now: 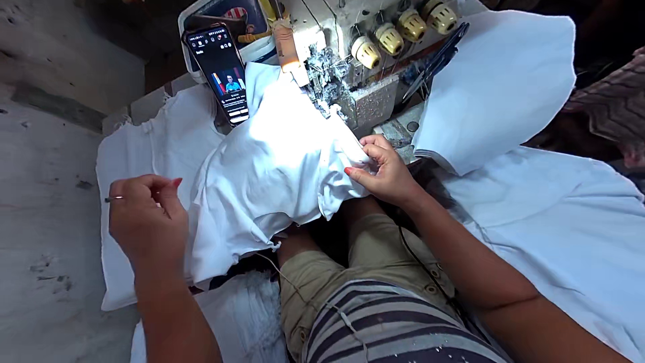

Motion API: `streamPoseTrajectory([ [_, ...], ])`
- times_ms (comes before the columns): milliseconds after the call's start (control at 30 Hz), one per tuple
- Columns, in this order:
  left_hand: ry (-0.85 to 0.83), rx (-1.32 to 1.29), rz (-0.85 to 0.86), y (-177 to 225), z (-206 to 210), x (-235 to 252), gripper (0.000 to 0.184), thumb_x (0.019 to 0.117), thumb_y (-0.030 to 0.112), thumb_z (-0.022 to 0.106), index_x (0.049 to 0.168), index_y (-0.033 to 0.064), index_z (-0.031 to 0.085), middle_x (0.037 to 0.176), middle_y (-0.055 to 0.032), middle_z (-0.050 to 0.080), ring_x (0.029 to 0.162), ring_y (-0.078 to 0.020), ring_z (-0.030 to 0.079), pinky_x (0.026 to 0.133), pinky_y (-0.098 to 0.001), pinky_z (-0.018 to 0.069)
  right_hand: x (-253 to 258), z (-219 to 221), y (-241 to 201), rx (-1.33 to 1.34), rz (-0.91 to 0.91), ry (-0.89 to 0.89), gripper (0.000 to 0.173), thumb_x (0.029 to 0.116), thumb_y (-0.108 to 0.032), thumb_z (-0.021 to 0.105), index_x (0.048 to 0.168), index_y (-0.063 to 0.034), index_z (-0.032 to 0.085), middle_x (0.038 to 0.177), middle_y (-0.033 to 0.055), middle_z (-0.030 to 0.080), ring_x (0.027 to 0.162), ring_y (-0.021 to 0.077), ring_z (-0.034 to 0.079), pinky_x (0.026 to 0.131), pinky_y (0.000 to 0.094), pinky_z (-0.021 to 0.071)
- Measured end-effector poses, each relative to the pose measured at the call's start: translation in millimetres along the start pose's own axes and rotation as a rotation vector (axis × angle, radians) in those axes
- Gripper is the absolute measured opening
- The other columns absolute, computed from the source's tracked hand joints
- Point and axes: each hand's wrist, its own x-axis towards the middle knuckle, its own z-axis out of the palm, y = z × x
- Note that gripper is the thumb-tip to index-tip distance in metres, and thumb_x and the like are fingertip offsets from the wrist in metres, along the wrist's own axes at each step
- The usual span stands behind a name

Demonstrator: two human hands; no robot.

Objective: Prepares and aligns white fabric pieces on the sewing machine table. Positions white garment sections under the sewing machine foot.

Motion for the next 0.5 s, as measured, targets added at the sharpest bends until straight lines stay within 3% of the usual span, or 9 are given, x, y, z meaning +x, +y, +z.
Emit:
streamPoseTrajectory([
  [33, -0.005, -0.049, 0.046, 12, 2, -1, 0.034, 0.1048, 0.018, 0.054, 0.11, -0.0151, 0.06, 0.108, -0.0346, 0.059, 0.094, -0.0447, 0.061, 0.082, -0.0558, 0.0498, 0, 1, 1, -0.033, -0.024, 0.021, 0.026, 0.0854, -0.024, 0.073, 0.085, 0.0007, 0.066, 0.122, 0.0184, 0.059, 0.114, 0.0265, 0.056, 0.092, 0.0406, 0.0491],
  [100, -0.112, -0.226, 0.18, 41, 34, -27, 0.042, 0.0936, 0.028, 0.071, 0.107, -0.0118, 0.065, 0.105, -0.0302, 0.065, 0.093, -0.0389, 0.065, 0.079, -0.0515, 0.0541, 0, -2, 2, -0.093, -0.065, 0.088, 0.029, 0.0849, -0.027, 0.073, 0.081, 0.0008, 0.066, 0.126, 0.0211, 0.058, 0.119, 0.0335, 0.054, 0.095, 0.0481, 0.0468],
  [167, -0.258, -0.279, 0.242, 71, 90, -67, 0.063, 0.0814, 0.046, 0.081, 0.113, -0.0062, 0.069, 0.113, -0.0289, 0.066, 0.103, -0.0445, 0.066, 0.083, -0.0597, 0.0544, 0, -10, 4, -0.137, -0.088, 0.118, 0.028, 0.0874, -0.027, 0.071, 0.079, -0.0002, 0.066, 0.129, 0.0217, 0.058, 0.121, 0.0354, 0.053, 0.097, 0.0504, 0.0446],
  [200, -0.251, -0.269, 0.246, 80, 116, -85, 0.06, 0.0798, 0.043, 0.082, 0.114, -0.0046, 0.07, 0.114, -0.029, 0.067, 0.103, -0.0472, 0.066, 0.082, -0.062, 0.0536, 1, -15, 5, -0.152, -0.104, 0.128, 0.028, 0.0885, -0.027, 0.07, 0.077, -0.0012, 0.065, 0.128, 0.0214, 0.059, 0.121, 0.0352, 0.053, 0.098, 0.0502, 0.0443],
  [267, -0.094, -0.242, 0.206, 83, 148, -107, 0.026, 0.0862, 0.019, 0.072, 0.102, -0.0019, 0.074, 0.101, -0.0239, 0.071, 0.093, -0.0427, 0.069, 0.078, -0.0561, 0.0549, 1, -22, 9, -0.145, -0.127, 0.138, 0.028, 0.0893, -0.026, 0.068, 0.074, -0.0024, 0.064, 0.121, 0.0189, 0.063, 0.115, 0.0304, 0.056, 0.095, 0.0457, 0.0455],
  [300, -0.05, -0.258, 0.181, 79, 146, -107, 0.018, 0.089, 0.01, 0.065, 0.097, -0.0029, 0.074, 0.095, -0.022, 0.071, 0.089, -0.039, 0.07, 0.076, -0.0522, 0.0559, 1, -26, 10, -0.122, -0.126, 0.134, 0.027, 0.0892, -0.025, 0.067, 0.074, -0.0023, 0.064, 0.115, 0.0164, 0.064, 0.11, 0.0258, 0.057, 0.092, 0.0416, 0.0463],
  [367, -0.051, -0.242, 0.181, 57, 117, -95, 0.018, 0.0929, 0.002, 0.056, 0.097, -0.0068, 0.071, 0.096, -0.0233, 0.071, 0.09, -0.0372, 0.072, 0.078, -0.0494, 0.0584, -4, -34, 7, -0.045, -0.081, 0.097, 0.021, 0.0885, -0.02, 0.067, 0.077, -0.0016, 0.065, 0.104, 0.0103, 0.065, 0.101, 0.0153, 0.059, 0.087, 0.0317, 0.049],
  [433, -0.035, -0.122, 0.233, 18, 72, -61, 0.022, 0.0974, 0.004, 0.053, 0.101, -0.0093, 0.069, 0.103, -0.0277, 0.071, 0.097, -0.0426, 0.071, 0.083, -0.0548, 0.0569, -9, -31, 1, 0.095, -0.027, 0.036, 0.011, 0.0873, -0.014, 0.068, 0.084, -0.0046, 0.065, 0.087, -0.0003, 0.064, 0.079, 0.0006, 0.061, 0.071, 0.0188, 0.0528],
  [500, -0.043, -0.003, 0.293, -12, 29, -13, 0.027, 0.1019, 0.008, 0.05, 0.107, -0.012, 0.067, 0.108, -0.0349, 0.067, 0.103, -0.0538, 0.065, 0.086, -0.0666, 0.0503, -17, -12, -6, 0.274, 0.08, -0.058, 0.009, 0.0868, -0.006, 0.07, 0.093, -0.0012, 0.065, 0.082, -0.0001, 0.066, 0.072, 0.0006, 0.062, 0.068, 0.0203, 0.0548],
])
